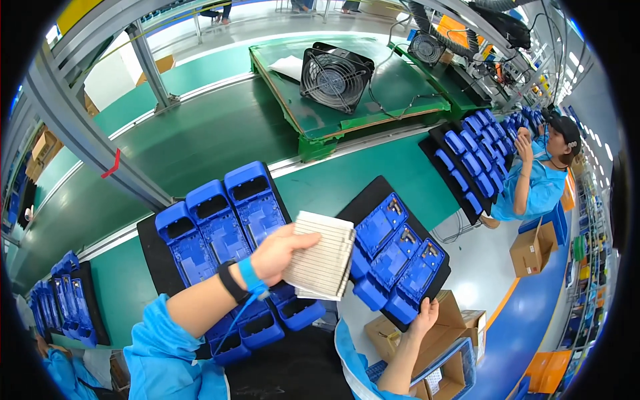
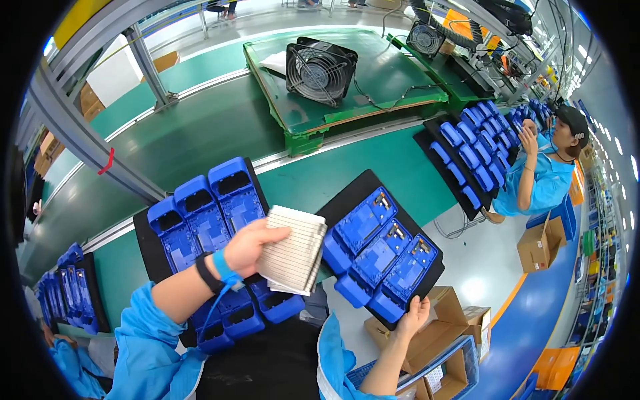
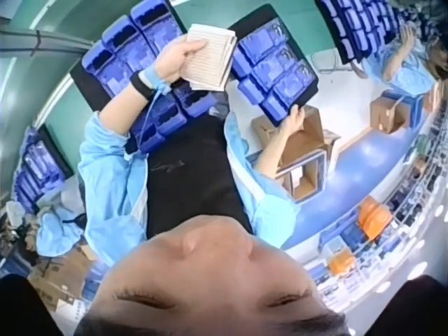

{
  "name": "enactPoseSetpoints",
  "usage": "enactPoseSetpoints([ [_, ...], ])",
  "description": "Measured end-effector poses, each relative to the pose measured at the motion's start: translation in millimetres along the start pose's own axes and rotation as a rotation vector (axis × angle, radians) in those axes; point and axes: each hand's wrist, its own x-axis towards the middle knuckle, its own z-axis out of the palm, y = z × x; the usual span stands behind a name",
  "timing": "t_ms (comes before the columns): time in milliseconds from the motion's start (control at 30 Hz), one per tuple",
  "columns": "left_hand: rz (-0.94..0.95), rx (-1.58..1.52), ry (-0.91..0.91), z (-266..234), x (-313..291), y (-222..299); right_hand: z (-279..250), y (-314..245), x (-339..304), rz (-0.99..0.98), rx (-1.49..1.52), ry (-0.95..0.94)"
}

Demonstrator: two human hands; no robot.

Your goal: The person assembles small electronic components into plastic electronic housings by hand on a production line.

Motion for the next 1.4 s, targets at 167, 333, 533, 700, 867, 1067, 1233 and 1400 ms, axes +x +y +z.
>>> enactPoseSetpoints([
  [167, 0.219, 0.01, 0.105, -23.0, -76.0, 29.2, 65.6, 0.1, -6.6, 0.042, -0.022, 0.287],
  [333, 0.591, 0.003, 0.396, -49.5, -186.3, 19.8, 114.0, 8.0, 11.9, 0.079, 0.089, 0.335],
  [533, 0.819, -0.001, 0.561, -87.1, -254.5, -16.4, 131.0, 20.9, 31.8, 0.158, -0.019, 0.355],
  [700, 0.779, -0.118, 0.825, -111.5, -258.1, -52.2, 111.5, 2.2, 40.3, 0.277, -0.061, 0.275],
  [867, 0.722, -0.005, 0.802, -91.9, -247.1, -59.0, 141.5, -74.4, 52.1, -0.397, -0.603, 0.18],
  [1067, 0.594, 0.338, 0.597, -67.4, -203.3, -30.8, 321.6, -131.2, -40.9, -0.564, -0.44, -1.124],
  [1233, 0.659, 0.419, 0.633, -64.3, -198.2, -31.6, 395.3, -136.7, -115.8, -0.709, -0.346, -1.578],
  [1400, 0.671, 0.618, 0.721, -64.0, -196.1, -29.9, 414.2, -136.2, -134.9, -0.766, -0.267, -1.631],
])
